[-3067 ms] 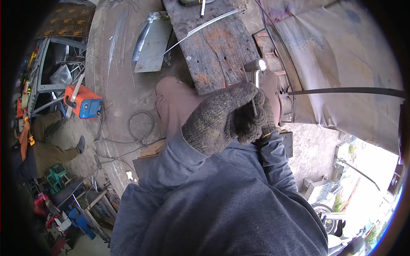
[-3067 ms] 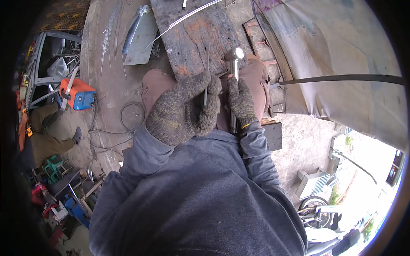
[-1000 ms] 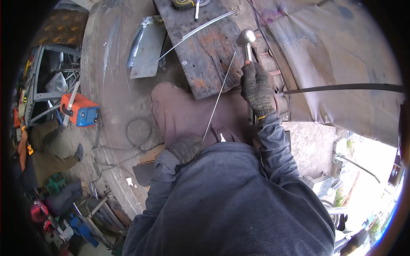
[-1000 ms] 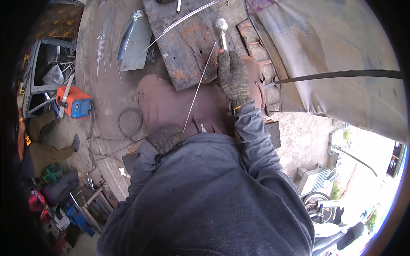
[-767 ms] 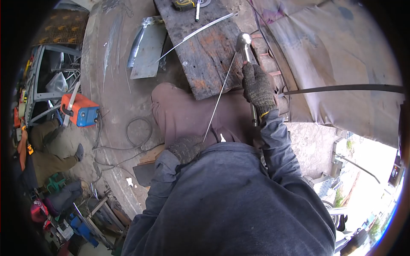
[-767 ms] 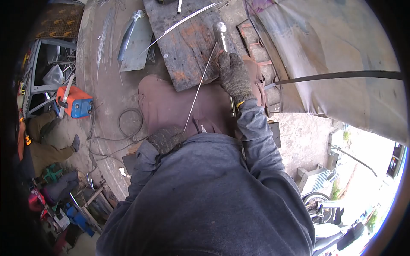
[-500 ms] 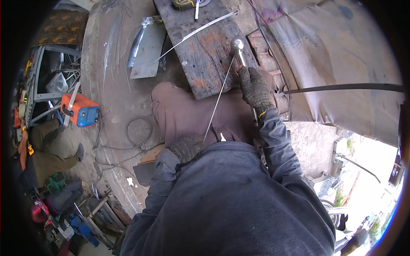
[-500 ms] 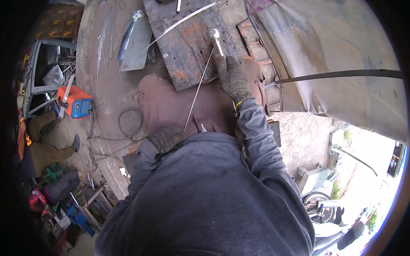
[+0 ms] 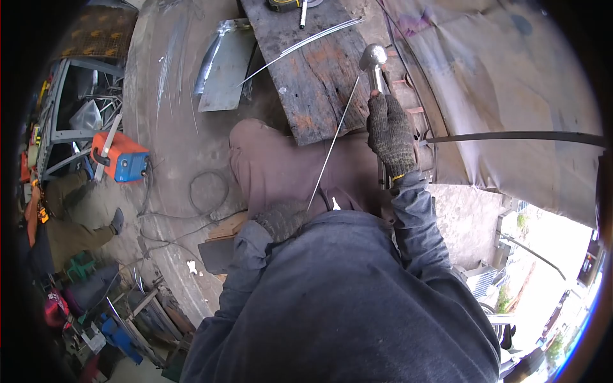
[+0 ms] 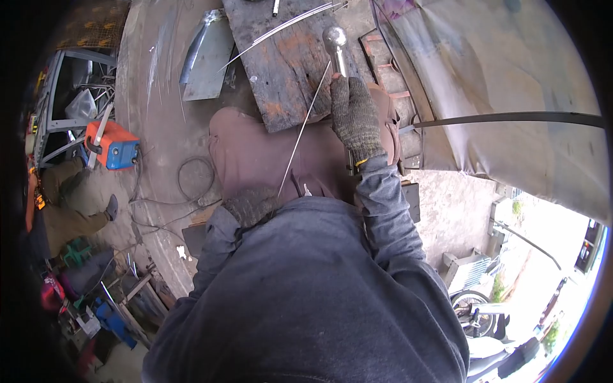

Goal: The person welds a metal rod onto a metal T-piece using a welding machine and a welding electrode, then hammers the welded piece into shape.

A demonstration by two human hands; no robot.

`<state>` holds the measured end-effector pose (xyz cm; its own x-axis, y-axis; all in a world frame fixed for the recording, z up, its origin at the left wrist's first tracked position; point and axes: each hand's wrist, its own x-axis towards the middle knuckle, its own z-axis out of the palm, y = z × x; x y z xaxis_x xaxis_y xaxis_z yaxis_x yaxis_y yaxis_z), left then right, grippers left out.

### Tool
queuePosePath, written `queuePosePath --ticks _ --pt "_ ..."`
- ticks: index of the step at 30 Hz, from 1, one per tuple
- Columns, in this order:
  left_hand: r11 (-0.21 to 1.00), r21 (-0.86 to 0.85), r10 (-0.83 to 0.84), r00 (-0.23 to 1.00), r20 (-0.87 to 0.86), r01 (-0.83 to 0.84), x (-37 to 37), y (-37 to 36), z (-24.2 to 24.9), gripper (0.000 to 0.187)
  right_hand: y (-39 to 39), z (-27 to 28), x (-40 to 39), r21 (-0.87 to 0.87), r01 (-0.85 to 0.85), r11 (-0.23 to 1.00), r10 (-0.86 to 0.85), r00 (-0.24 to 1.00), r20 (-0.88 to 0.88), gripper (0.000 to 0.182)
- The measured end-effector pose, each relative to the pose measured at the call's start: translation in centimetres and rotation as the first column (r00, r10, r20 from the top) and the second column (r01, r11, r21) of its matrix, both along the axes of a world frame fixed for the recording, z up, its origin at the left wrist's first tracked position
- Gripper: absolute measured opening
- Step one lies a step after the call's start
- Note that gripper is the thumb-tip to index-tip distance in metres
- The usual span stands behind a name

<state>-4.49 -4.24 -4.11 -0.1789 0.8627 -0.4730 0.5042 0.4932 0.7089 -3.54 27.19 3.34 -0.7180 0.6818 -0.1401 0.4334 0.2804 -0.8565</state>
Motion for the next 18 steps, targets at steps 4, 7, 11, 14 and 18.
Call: queuePosePath --ticks 4,7,11,14,18 --pt "0.992 0.088 -0.085 0.993 -0.082 0.092 -0.5 0.0 0.5 0.034 0.4 1.1 -0.5 -0.092 -0.043 0.995 0.058 0.985 0.164 0.035" --pt "0.998 -0.064 -0.02 1.0 0.019 0.021 -0.7 1.0 1.8 0.034 1.6 -1.9 0.1 -0.054 -0.14 0.989 0.146 0.979 0.14 0.03" --pt "0.999 -0.022 -0.025 1.0 -0.011 0.025 -0.2 0.5 0.5 0.034 2.4 -3.5 0.1 0.171 -0.162 0.972 0.163 0.987 0.005 0.037" --pt "0.996 0.024 -0.086 0.995 -0.058 0.087 -0.8 0.8 1.1 0.033 1.3 1.8 -0.3 -0.039 -0.061 0.997 0.066 0.986 0.155 0.039" --pt "1.0 -0.002 -0.019 1.0 -0.02 0.019 -0.1 0.4 -0.2 0.032 0.8 0.2 0.8 0.075 -0.07 0.995 0.073 0.997 -0.027 0.039"
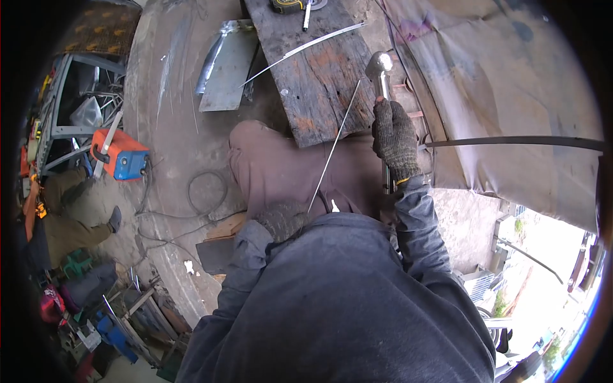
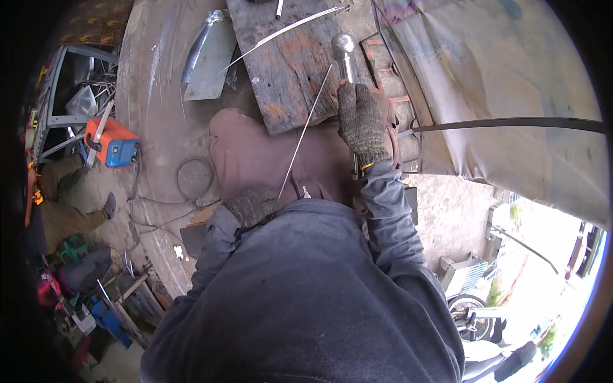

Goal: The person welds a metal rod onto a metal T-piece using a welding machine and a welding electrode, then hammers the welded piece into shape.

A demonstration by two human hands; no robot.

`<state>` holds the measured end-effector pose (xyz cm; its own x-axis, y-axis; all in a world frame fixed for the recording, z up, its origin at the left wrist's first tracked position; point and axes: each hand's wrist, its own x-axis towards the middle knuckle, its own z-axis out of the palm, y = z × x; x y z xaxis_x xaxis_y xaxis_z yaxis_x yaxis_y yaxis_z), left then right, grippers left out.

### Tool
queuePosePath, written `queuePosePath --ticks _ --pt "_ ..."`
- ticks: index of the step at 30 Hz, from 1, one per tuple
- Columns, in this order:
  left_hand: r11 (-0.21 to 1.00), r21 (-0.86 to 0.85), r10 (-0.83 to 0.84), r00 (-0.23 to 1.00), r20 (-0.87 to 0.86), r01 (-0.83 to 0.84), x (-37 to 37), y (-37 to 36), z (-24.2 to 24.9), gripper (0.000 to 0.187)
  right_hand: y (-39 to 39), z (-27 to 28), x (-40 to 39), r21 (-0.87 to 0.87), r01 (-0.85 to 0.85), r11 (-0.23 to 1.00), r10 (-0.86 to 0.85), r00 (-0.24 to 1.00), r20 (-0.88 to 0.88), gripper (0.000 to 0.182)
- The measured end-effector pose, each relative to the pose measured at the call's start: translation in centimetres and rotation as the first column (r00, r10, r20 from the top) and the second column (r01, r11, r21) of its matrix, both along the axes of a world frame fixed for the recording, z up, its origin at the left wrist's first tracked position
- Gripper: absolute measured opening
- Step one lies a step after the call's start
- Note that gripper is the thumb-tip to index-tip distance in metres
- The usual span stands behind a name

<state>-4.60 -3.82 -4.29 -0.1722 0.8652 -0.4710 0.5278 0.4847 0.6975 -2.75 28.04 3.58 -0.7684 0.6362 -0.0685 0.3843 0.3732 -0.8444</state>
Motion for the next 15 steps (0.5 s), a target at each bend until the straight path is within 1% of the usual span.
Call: queuePosePath --ticks 2,4,6,7,8,9,10,11,12,13,14,15 --pt "1.0 -0.021 -0.012 1.0 -0.001 0.012 -0.2 0.1 0.2 0.033 -0.2 -0.6 0.2 -0.016 0.007 1.0 -0.007 1.0 -0.021 0.04" --pt "0.998 -0.052 -0.043 0.999 0.01 0.043 -0.6 0.7 1.6 0.033 -0.4 -0.3 -0.1 -0.03 0.016 0.999 -0.018 0.999 -0.05 0.041" --pt "0.998 -0.037 -0.049 0.999 0.003 0.049 -0.6 0.5 1.4 0.034 -0.4 0.7 -0.8 -0.099 0.03 0.995 -0.008 0.977 0.215 0.038" --pt "0.998 -0.019 -0.052 0.999 -0.002 0.052 -0.6 0.5 1.4 0.034 -0.4 1.2 -1.0 -0.099 0.033 0.995 -0.012 0.977 0.213 0.038" --pt "0.998 -0.017 -0.058 0.998 -0.007 0.057 -0.9 0.7 1.4 0.034 -0.4 1.7 -1.2 -0.158 0.059 0.986 -0.015 0.964 0.266 0.037" --pt "0.996 -0.062 -0.07 0.997 0.02 0.071 -1.2 1.3 2.1 0.035 -0.2 1.9 -1.5 -0.214 0.083 0.973 -0.01 0.947 0.32 0.036" --pt "0.99 -0.112 -0.079 0.995 0.054 0.085 -1.1 1.5 2.6 0.035 -0.2 0.9 -1.3 -0.217 0.082 0.973 -0.007 0.946 0.324 0.036" --pt "0.99 -0.116 -0.078 0.995 0.059 0.085 -0.9 1.3 2.4 0.035 -0.1 -1.0 -0.8 -0.087 0.044 0.995 -0.035 0.993 0.109 0.04" --pt "0.988 -0.123 -0.085 0.996 0.042 0.089 -0.9 1.3 2.2 0.035 0.1 -1.8 -0.7 0.055 0.035 0.998 -0.028 0.993 -0.117 0.046" --pt "0.987 -0.131 -0.09 0.996 0.025 0.093 -0.7 1.3 2.1 0.036 0.5 -2.4 -0.4 0.054 0.032 0.998 -0.025 0.993 -0.116 0.046" --pt "0.987 -0.132 -0.087 0.996 0.025 0.09 -0.5 1.2 2.1 0.036 0.8 -2.9 -0.2 0.003 -0.027 1.0 0.027 0.997 -0.069 0.046" --pt "0.988 -0.153 -0.028 0.998 0.052 0.035 -0.5 1.5 2.7 0.036 0.7 -2.5 -0.2 -0.05 -0.079 0.996 0.078 0.997 -0.027 0.046"
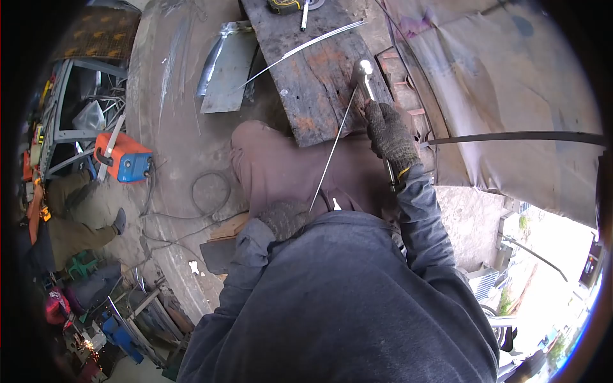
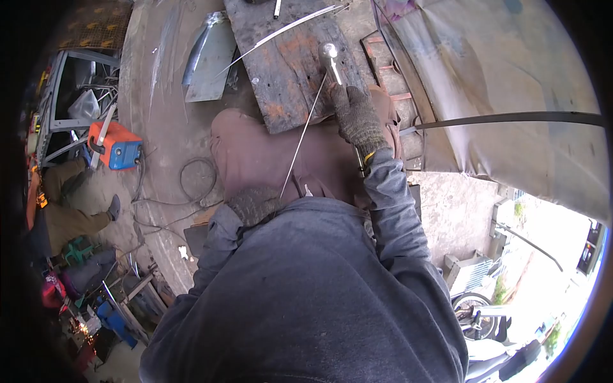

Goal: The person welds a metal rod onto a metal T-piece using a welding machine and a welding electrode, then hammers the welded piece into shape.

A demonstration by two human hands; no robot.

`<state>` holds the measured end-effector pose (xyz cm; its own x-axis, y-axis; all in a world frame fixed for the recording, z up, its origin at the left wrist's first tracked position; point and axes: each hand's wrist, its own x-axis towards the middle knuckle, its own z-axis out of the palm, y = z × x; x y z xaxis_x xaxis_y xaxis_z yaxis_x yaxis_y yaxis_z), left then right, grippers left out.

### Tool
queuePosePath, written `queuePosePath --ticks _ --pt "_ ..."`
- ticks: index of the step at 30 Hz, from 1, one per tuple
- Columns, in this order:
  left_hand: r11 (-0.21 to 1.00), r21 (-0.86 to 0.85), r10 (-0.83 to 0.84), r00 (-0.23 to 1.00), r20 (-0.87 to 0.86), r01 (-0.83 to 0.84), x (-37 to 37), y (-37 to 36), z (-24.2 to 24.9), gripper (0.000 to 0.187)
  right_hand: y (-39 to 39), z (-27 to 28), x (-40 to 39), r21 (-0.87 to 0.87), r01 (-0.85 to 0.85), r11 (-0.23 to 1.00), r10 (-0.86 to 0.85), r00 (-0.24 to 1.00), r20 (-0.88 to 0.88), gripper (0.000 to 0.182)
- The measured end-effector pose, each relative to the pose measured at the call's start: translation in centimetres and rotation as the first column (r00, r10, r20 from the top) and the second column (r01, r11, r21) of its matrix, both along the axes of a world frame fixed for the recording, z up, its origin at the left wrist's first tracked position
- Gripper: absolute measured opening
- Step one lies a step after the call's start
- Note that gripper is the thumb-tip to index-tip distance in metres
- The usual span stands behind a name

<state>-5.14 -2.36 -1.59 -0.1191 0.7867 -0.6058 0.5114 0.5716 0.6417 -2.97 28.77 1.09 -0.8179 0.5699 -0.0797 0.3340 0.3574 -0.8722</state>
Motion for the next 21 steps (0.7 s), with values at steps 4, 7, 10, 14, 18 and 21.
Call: queuePosePath --ticks 4,7,10,14,18,21 --pt "1.0 -0.005 0.018 1.0 0.022 -0.018 -0.3 0.1 -0.2 0.036 -0.8 1.1 0.4 0.015 0.054 0.998 -0.054 0.999 0.001 0.043" --pt "0.999 -0.02 -0.038 0.999 0.014 0.038 -0.3 0.0 -0.6 0.035 -1.5 -1.4 1.2 -0.063 0.103 0.993 -0.108 0.989 -0.096 0.039" --pt "0.999 -0.006 -0.044 0.999 0.005 0.044 -0.7 0.3 0.0 0.036 -0.9 -1.4 1.4 -0.113 0.087 0.99 -0.071 0.988 0.135 0.037" --pt "0.997 0.075 -0.022 1.0 0.011 0.022 -0.5 -0.3 -1.2 0.036 -0.5 -3.2 1.9 0.066 -0.024 0.998 0.022 0.999 0.038 0.034" --pt "0.986 0.155 -0.059 0.998 -0.035 0.064 -0.4 -0.3 -1.1 0.035 -0.1 -2.5 2.1 0.103 -0.096 0.99 0.11 0.982 -0.15 0.037" --pt "0.991 0.113 -0.063 0.998 -0.024 0.065 -0.5 0.5 0.5 0.035 -2.5 4.1 1.6 -0.225 0.174 0.959 -0.102 0.949 0.297 0.027"
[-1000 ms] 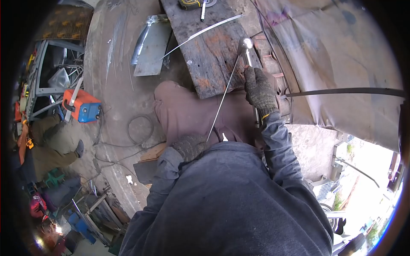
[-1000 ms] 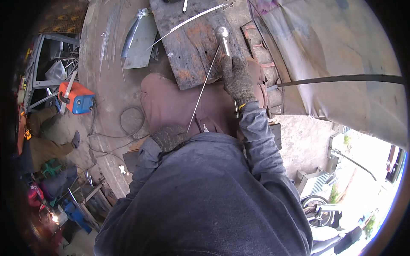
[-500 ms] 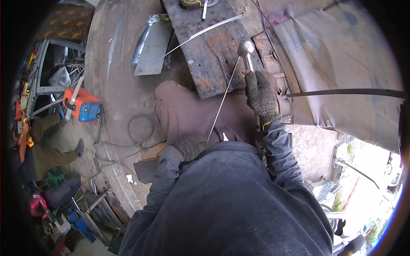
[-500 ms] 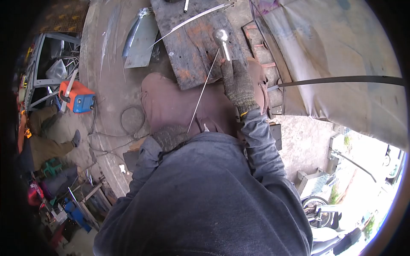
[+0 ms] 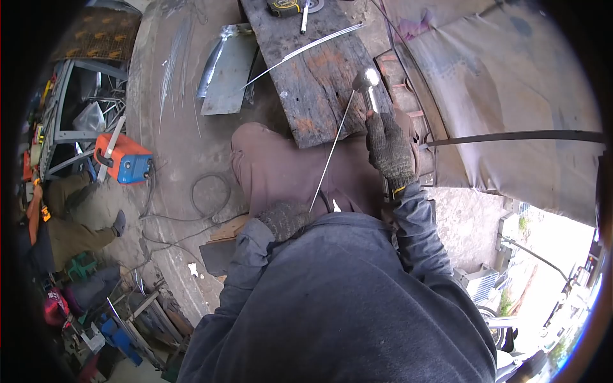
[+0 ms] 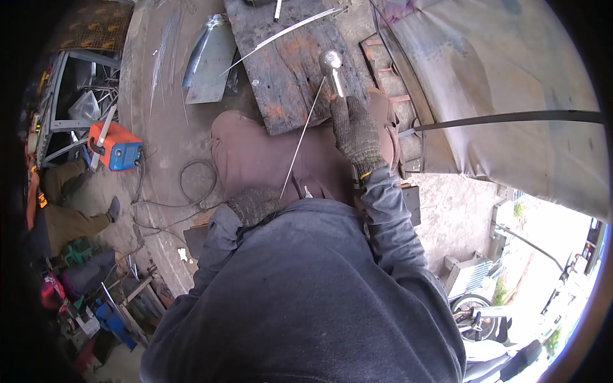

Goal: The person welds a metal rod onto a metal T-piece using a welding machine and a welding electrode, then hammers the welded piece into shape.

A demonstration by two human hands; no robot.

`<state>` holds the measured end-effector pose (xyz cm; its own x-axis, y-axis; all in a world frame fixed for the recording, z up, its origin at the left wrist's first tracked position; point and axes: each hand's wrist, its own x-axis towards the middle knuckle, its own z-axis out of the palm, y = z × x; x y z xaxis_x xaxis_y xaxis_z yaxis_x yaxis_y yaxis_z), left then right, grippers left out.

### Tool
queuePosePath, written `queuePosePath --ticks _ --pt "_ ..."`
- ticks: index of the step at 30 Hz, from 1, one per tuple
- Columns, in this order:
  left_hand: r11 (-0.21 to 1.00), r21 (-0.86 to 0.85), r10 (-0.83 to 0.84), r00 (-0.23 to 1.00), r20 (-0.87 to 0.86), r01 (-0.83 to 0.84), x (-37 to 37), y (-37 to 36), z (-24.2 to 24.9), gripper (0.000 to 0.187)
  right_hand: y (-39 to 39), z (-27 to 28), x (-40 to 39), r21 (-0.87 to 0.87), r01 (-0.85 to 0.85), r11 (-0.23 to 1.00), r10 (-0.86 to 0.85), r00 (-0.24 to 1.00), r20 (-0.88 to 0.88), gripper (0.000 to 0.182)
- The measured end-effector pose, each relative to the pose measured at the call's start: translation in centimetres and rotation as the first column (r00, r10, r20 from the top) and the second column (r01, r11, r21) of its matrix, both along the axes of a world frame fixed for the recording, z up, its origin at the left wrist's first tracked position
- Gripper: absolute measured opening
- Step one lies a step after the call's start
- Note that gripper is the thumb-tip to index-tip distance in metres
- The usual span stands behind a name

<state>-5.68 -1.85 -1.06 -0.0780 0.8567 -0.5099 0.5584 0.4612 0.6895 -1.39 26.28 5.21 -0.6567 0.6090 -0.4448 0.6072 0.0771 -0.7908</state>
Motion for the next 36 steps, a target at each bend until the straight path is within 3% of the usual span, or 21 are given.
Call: queuePosePath --ticks 2,4,6,7,9,11,14,16,19,21,26,29,31,32,33,34,35,36 --pt "0.998 -0.058 0.01 1.0 0.025 -0.009 0.1 0.0 0.2 0.034 -0.4 -0.5 0.3 -0.047 0.016 0.999 -0.017 1.0 -0.003 0.03" --pt "0.995 0.084 -0.058 0.997 -0.046 0.062 0.2 -0.7 -0.8 0.032 -0.4 -2.0 0.7 -0.095 0.037 0.995 -0.038 0.999 -0.009 0.033" --pt "0.991 0.098 -0.086 0.993 -0.083 0.094 0.2 -0.8 -0.5 0.032 0.0 -3.5 1.0 0.159 -0.155 0.975 0.188 0.957 -0.222 0.035" --pt "0.986 0.115 -0.108 0.987 -0.12 0.122 0.0 -0.6 -0.3 0.031 0.1 -3.5 0.9 0.161 -0.152 0.975 0.187 0.956 -0.225 0.035" --pt "0.994 0.085 -0.06 0.996 -0.068 0.066 0.1 -0.7 -0.6 0.031 -0.2 -3.2 0.8 0.155 -0.071 0.985 0.086 0.992 -0.095 0.036" --pt "0.999 0.053 -0.002 1.0 -0.017 0.003 0.2 -0.8 -1.2 0.032 0.1 -2.8 0.8 0.113 -0.102 0.988 0.11 0.992 -0.064 0.036" --pt "0.982 0.149 -0.103 0.99 -0.1 0.117 0.2 -1.1 -1.9 0.032 -0.6 -1.4 0.9 0.059 -0.076 0.995 0.078 0.997 -0.03 0.036" --pt "1.0 0.001 0.007 1.0 0.0 -0.007 0.3 -1.1 -2.3 0.033 -0.9 -2.0 1.3 0.047 -0.031 0.998 0.032 0.999 -0.021 0.036" --pt "0.995 0.067 -0.073 0.994 -0.083 0.079 0.4 -1.2 -2.4 0.033 -1.2 -2.9 1.8 0.164 -0.086 0.983 0.112 0.981 -0.159 0.037" --pt "1.0 0.017 -0.014 0.998 -0.056 0.015 0.3 -0.8 -2.0 0.034 -1.4 -1.4 2.0 0.025 -0.069 0.997 0.071 0.995 -0.07 0.038" --pt "0.992 -0.1 0.083 0.995 0.049 -0.078 0.1 0.0 0.0 0.037 -1.6 -2.0 2.3 -0.043 -0.043 0.998 0.039 0.995 -0.088 0.04" --pt "0.995 -0.01 0.097 0.995 0.023 -0.097 0.2 -0.4 -0.4 0.037 -1.9 -2.8 2.6 -0.055 0.012 0.998 -0.02 0.991 -0.135 0.04" --pt "0.954 0.3 0.022 0.987 -0.157 0.027 0.7 -1.2 -1.2 0.038 -2.1 -4.5 2.7 -0.03 0.054 0.998 -0.058 0.978 -0.198 0.039" --pt "0.956 0.294 0.025 0.988 -0.153 0.022 0.9 -1.2 -0.5 0.038 -1.6 -5.6 2.7 0.028 0.054 0.998 -0.048 0.983 -0.175 0.039" --pt "0.966 0.051 0.236 0.949 0.21 -0.252 0.3 0.8 3.6 0.037 -1.0 -6.2 2.4 0.089 0.059 0.994 -0.045 0.987 -0.156 0.038" --pt "0.876 -0.271 0.482 0.736 0.476 -0.398 0.0 1.9 6.4 0.036 -0.4 -6.1 2.4 0.085 0.067 0.994 -0.054 0.987 -0.154 0.038" --pt "0.879 -0.278 0.477 0.737 0.479 -0.388 -0.1 2.0 7.3 0.036 0.1 -5.8 2.6 -0.028 0.118 0.993 -0.121 0.977 -0.178 0.038" --pt "0.834 -0.277 0.524 0.525 0.671 -0.478 -0.2 2.0 7.9 0.035 0.7 -5.5 2.8 -0.138 0.16 0.977 -0.186 0.962 -0.199 0.038"
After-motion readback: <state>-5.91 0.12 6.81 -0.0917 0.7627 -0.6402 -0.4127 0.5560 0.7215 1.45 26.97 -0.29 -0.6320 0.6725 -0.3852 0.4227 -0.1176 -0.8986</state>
